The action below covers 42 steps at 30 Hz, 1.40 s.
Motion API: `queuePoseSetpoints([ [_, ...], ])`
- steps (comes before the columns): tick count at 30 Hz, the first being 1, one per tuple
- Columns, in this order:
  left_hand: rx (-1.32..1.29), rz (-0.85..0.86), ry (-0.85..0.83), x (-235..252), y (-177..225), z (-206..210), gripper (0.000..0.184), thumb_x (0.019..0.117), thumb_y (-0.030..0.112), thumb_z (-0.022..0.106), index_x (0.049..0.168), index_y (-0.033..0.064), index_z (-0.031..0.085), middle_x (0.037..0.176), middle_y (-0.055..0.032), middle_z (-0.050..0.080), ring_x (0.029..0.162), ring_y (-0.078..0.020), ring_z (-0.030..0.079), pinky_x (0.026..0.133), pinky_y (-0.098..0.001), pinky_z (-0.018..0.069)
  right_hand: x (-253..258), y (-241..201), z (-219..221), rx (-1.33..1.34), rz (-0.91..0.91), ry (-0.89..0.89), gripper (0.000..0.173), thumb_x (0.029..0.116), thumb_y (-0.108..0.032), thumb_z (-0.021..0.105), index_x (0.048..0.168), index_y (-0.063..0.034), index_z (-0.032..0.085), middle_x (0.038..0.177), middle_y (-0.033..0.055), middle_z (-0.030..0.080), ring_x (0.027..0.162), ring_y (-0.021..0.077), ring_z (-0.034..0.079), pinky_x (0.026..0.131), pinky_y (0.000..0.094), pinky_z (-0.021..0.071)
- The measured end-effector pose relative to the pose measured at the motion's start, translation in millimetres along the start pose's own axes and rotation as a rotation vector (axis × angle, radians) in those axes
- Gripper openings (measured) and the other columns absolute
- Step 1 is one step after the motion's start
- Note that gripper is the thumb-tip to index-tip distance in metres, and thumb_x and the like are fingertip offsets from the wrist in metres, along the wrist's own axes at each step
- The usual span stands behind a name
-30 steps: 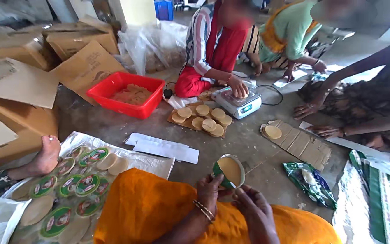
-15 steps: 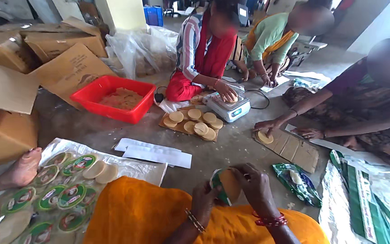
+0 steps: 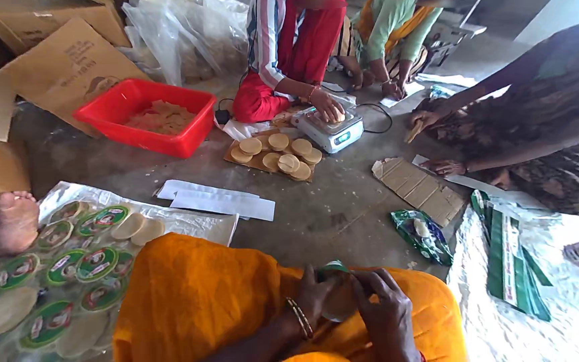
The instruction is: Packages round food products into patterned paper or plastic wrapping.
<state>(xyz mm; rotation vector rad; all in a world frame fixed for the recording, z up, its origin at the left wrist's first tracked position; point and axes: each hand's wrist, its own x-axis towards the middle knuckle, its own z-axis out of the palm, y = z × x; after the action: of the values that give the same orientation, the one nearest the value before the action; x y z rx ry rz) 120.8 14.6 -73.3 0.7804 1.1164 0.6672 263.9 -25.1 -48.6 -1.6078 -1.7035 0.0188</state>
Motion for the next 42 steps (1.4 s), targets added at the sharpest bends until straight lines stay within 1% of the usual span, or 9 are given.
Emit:
queuePoseSetpoints([
  [6, -0.055, 0.041, -0.049, -3, -2, 7, 0.051, 0.0934, 0.018, 0.071, 0.137, 0.0012, 0.050, 0.119, -0.0172, 0.064, 0.104, -0.0188, 0.066, 0.091, -0.0351, 0.0556, -20, 15, 5, 0.082, -0.093, 0.112, 0.017, 0.0895, -0.017, 0.066, 0.085, -0.0046, 0.076, 0.081, 0.0067, 0.068, 0.074, 0.0059, 0.064, 0.068, 0.0157, 0.0539],
  [11, 0.080, -0.017, -0.006, -6, -4, 14, 0.053, 0.0940, 0.020, 0.072, 0.134, -0.0063, 0.051, 0.122, -0.0219, 0.062, 0.110, -0.0240, 0.063, 0.098, -0.0381, 0.0518, -30, 21, 6, 0.097, -0.099, 0.153, 0.016, 0.0901, -0.016, 0.067, 0.084, -0.0044, 0.075, 0.080, 0.0074, 0.067, 0.076, 0.0054, 0.064, 0.070, 0.0133, 0.0525],
  [23, 0.188, -0.079, 0.051, -9, 3, 19, 0.052, 0.0941, 0.019, 0.074, 0.133, -0.0064, 0.050, 0.122, -0.0221, 0.062, 0.112, -0.0248, 0.063, 0.099, -0.0374, 0.0506, -38, 28, 9, 0.148, -0.119, 0.146, 0.014, 0.0895, -0.013, 0.067, 0.086, -0.0039, 0.077, 0.083, 0.0083, 0.068, 0.080, 0.0068, 0.065, 0.074, 0.0145, 0.0536],
  [32, 0.279, -0.136, 0.034, -6, 4, 17, 0.056, 0.0959, 0.022, 0.071, 0.138, -0.0063, 0.047, 0.130, -0.0244, 0.060, 0.121, -0.0288, 0.060, 0.104, -0.0414, 0.0479, -38, 29, 10, 0.169, -0.137, 0.124, 0.013, 0.0886, -0.013, 0.068, 0.086, -0.0041, 0.077, 0.082, 0.0085, 0.069, 0.082, 0.0086, 0.066, 0.076, 0.0156, 0.0537],
  [35, 0.200, -0.121, 0.037, -4, 1, 15, 0.058, 0.0951, 0.022, 0.073, 0.138, -0.0064, 0.047, 0.129, -0.0237, 0.060, 0.119, -0.0272, 0.061, 0.103, -0.0404, 0.0490, -32, 25, 10, 0.155, -0.103, 0.120, 0.014, 0.0887, -0.014, 0.068, 0.086, -0.0042, 0.077, 0.084, 0.0073, 0.069, 0.081, 0.0058, 0.065, 0.075, 0.0139, 0.0537],
  [37, 0.000, -0.102, 0.039, -6, 2, 13, 0.060, 0.0928, 0.021, 0.076, 0.136, -0.0063, 0.045, 0.125, -0.0221, 0.061, 0.112, -0.0242, 0.064, 0.099, -0.0379, 0.0529, -25, 24, 11, 0.159, -0.057, 0.124, 0.014, 0.0880, -0.014, 0.068, 0.087, -0.0033, 0.077, 0.085, 0.0072, 0.070, 0.077, 0.0036, 0.065, 0.071, 0.0133, 0.0541],
  [39, -0.180, -0.089, 0.018, -15, 13, 8, 0.045, 0.0982, 0.020, 0.065, 0.131, -0.0059, 0.049, 0.119, -0.0198, 0.061, 0.109, -0.0228, 0.062, 0.096, -0.0390, 0.0527, -21, 27, 11, 0.166, 0.005, 0.133, 0.014, 0.0880, -0.014, 0.069, 0.087, -0.0029, 0.077, 0.086, 0.0067, 0.071, 0.073, 0.0021, 0.065, 0.066, 0.0136, 0.0545],
  [41, -0.219, -0.124, 0.018, -21, 19, 1, 0.030, 0.1040, 0.019, 0.050, 0.121, -0.0045, 0.058, 0.114, -0.0172, 0.063, 0.107, -0.0227, 0.062, 0.093, -0.0414, 0.0526, -18, 29, 11, 0.186, 0.062, 0.135, 0.014, 0.0882, -0.015, 0.069, 0.087, -0.0027, 0.077, 0.086, 0.0057, 0.071, 0.072, 0.0012, 0.065, 0.064, 0.0140, 0.0549],
  [42, -0.190, -0.153, 0.016, -22, 19, -4, 0.027, 0.1051, 0.016, 0.050, 0.120, -0.0055, 0.058, 0.113, -0.0179, 0.063, 0.104, -0.0239, 0.062, 0.091, -0.0423, 0.0535, -18, 30, 12, 0.209, 0.083, 0.126, 0.014, 0.0882, -0.015, 0.069, 0.087, -0.0032, 0.077, 0.086, 0.0048, 0.071, 0.072, 0.0005, 0.065, 0.064, 0.0139, 0.0554],
])
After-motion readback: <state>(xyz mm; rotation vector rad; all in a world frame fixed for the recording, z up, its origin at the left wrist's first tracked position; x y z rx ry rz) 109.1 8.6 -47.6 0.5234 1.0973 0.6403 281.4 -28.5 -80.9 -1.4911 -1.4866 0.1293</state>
